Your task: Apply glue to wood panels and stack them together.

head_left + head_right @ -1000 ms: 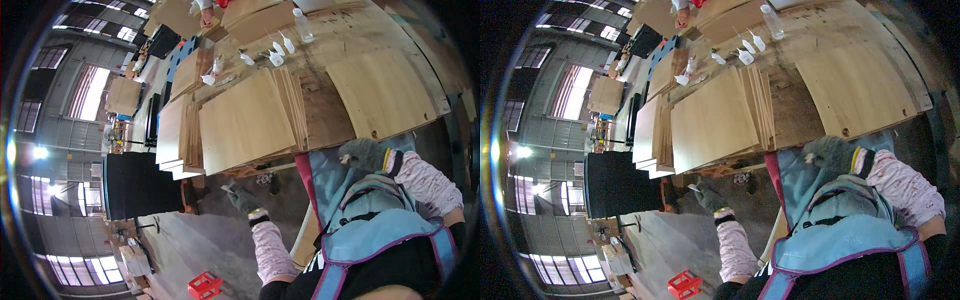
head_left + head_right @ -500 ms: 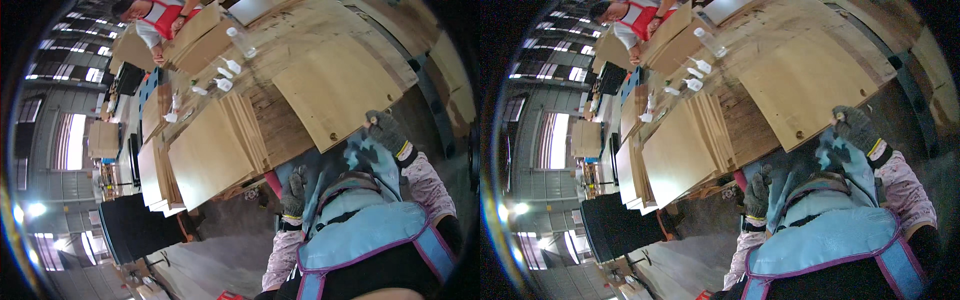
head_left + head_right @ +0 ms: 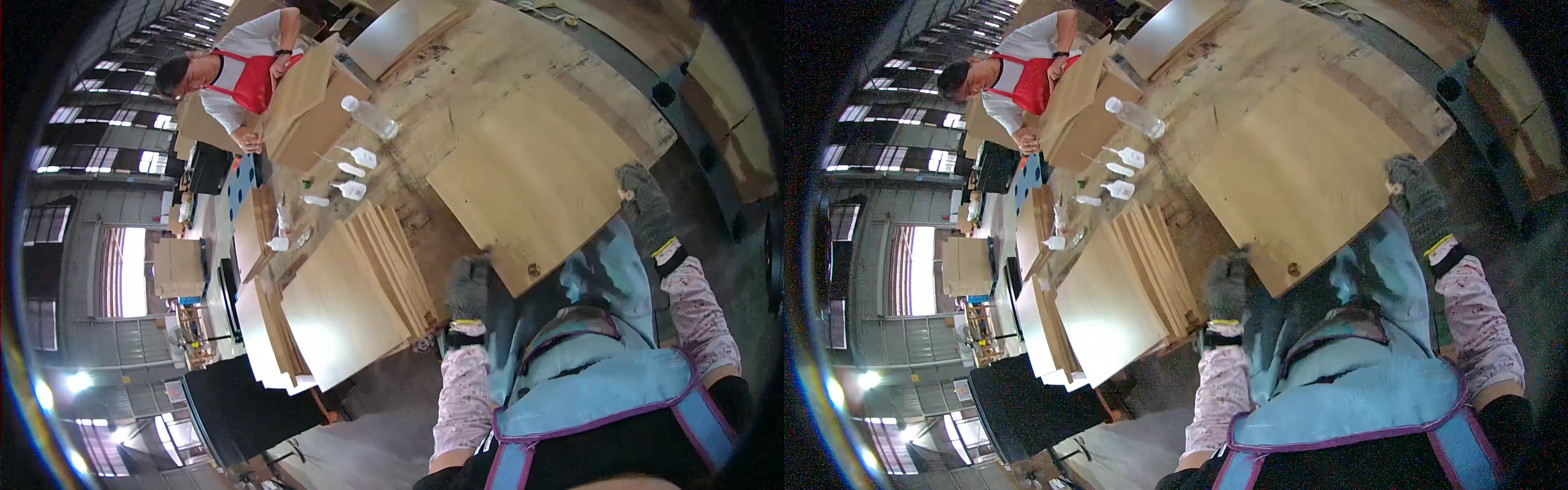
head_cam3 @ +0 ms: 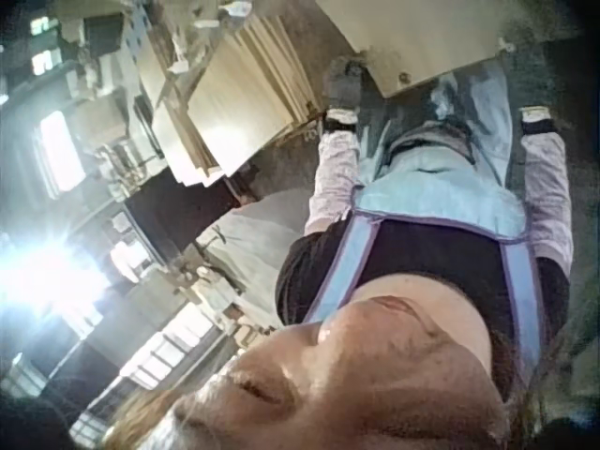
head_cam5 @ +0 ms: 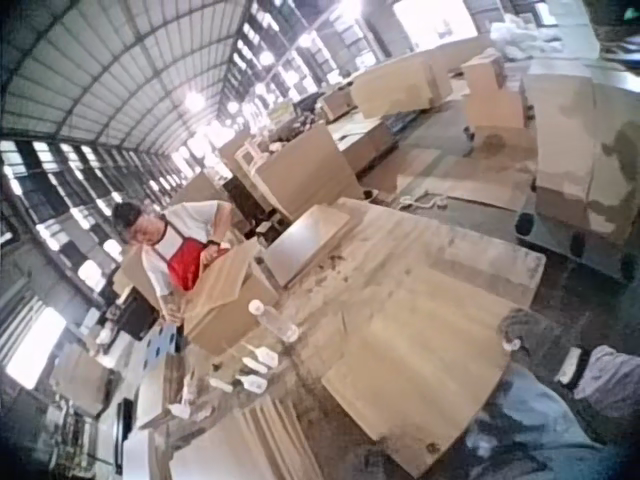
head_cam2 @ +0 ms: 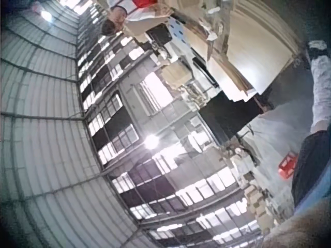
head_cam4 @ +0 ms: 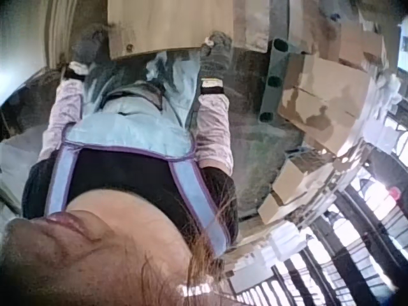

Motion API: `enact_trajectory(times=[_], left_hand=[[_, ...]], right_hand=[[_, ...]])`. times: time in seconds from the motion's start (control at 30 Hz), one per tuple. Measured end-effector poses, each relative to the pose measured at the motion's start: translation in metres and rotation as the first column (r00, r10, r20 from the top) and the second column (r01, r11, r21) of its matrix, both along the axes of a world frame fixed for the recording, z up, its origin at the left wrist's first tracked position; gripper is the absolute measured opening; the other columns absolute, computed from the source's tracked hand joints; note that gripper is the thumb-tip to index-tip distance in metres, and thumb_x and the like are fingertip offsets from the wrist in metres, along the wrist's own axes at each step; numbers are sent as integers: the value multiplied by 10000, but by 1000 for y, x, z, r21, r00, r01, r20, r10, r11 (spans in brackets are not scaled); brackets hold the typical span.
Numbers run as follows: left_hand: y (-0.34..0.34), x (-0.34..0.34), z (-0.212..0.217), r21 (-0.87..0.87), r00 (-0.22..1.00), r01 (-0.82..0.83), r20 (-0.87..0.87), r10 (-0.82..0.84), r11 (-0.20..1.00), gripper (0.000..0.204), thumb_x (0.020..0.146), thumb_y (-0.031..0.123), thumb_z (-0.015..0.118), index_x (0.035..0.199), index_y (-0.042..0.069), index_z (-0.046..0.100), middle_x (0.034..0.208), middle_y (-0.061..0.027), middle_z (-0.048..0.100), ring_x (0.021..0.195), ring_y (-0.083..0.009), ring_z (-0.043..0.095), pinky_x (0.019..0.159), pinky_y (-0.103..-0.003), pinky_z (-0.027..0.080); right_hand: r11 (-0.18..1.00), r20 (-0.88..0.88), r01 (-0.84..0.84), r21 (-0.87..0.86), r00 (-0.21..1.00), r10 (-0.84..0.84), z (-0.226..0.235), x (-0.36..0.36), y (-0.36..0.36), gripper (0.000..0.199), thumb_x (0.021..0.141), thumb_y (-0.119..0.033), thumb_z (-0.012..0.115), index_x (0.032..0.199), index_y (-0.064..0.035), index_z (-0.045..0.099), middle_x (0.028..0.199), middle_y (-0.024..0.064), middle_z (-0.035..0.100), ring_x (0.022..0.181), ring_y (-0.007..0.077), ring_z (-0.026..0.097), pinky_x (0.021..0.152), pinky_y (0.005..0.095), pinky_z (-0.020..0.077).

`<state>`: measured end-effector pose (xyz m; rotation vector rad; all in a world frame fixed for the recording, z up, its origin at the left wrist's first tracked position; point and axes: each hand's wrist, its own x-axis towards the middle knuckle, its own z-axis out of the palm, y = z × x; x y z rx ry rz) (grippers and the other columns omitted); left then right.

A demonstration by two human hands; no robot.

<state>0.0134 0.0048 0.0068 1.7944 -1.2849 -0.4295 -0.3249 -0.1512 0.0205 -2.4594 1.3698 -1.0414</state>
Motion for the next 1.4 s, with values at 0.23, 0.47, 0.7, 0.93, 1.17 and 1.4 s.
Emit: enact_trajectory(times=[0.23,0.47,0.7,0.93,1.17,1.4], left_hand=[[-131,90,-8,41,935,-196,309,175,980,301,880,325,565,855,32,629,912,-212,626,867,-392,579,755,-445,447],[-172,90,6,31,848,-296,469,247,955,360,914,321,469,993,-11,585,966,-245,605,901,-414,562,771,-482,440],[-197,53,-5,190,629,-159,776,-49,969,193,844,201,503,902,34,582,818,-147,599,806,-360,551,740,-432,435],[-326,-48,-15,189,509,281,802,-313,941,125,791,143,511,836,88,614,842,-131,611,804,-311,596,748,-435,443],[-314,-219,5,95,478,508,796,-372,856,218,803,113,510,1004,88,592,886,-150,595,833,-331,581,687,-435,472],[-170,-248,1,172,266,853,669,-694,492,465,769,123,523,1217,1,489,945,-125,582,809,-288,560,691,-423,454]], right_hand=[[985,207,-167,-49,963,173,-24,-7,-10,222,837,-94,555,1046,-31,596,1082,155,595,1082,348,541,937,439,420],[992,79,-127,-8,989,127,-6,-14,-10,193,776,-68,606,968,-49,594,1089,131,599,1102,330,533,1014,477,362],[986,190,-159,51,971,147,6,-14,-14,106,863,-149,550,912,-58,570,1059,137,599,1055,351,550,997,504,366],[965,358,-197,174,925,125,9,-23,7,143,890,-193,527,909,-58,569,1094,161,581,1069,351,537,1010,479,357],[713,833,-472,518,87,-547,-33,-99,53,127,899,-138,550,975,-51,601,982,97,613,913,217,593,836,356,467],[763,464,461,453,609,-643,-10,-150,36,138,895,-58,550,1022,-41,603,993,83,630,910,187,596,764,318,482]])
